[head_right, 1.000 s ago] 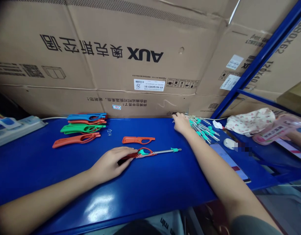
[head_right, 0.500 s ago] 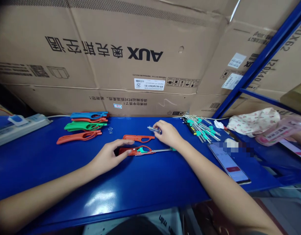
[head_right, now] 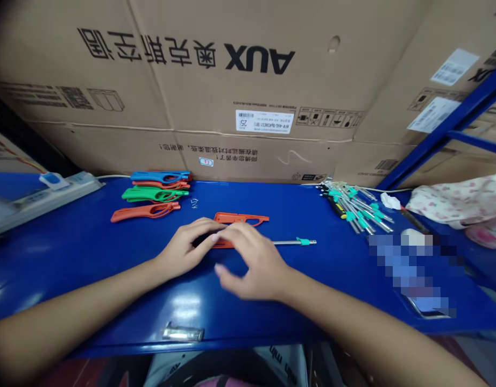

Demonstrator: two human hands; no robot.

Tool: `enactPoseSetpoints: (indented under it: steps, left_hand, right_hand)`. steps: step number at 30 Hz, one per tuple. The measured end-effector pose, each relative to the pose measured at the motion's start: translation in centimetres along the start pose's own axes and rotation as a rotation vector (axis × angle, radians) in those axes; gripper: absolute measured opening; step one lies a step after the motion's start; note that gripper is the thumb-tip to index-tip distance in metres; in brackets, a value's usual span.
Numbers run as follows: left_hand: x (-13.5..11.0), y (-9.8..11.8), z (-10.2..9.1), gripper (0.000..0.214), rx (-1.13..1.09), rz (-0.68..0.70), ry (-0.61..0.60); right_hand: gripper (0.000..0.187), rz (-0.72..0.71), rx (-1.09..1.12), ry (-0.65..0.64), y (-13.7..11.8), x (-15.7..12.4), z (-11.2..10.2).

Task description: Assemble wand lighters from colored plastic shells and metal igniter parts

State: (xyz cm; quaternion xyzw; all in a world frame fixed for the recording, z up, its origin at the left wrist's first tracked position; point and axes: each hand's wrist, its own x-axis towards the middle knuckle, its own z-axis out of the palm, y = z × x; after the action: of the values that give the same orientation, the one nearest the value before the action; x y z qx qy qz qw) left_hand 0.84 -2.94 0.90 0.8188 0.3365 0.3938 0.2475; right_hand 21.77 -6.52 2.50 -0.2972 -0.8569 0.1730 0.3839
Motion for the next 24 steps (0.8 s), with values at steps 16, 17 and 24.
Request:
enactPoseSetpoints:
  steps: [16, 17, 24]
  left_hand:
    - [-0.1, -1.0, -1.1, 0.066, -0.181, 0.168, -0.068]
    - [-0.1, -1.0, -1.0, 0.059, -0.178, 0.132, -0.04]
    - [-0.1, -0.9, -0.4, 0.038, -0.155, 0.019, 0.065]
  right_hand:
    - [0.107, 0.002, 0.207, -0.248, -1.3, -1.6, 5.3]
    - [0.106, 0.034, 0.199, -0.248, -0.9, -1.4, 5.0]
    - [0.086, 0.2, -0.033, -0.305, 1.6, -0.3, 2.1]
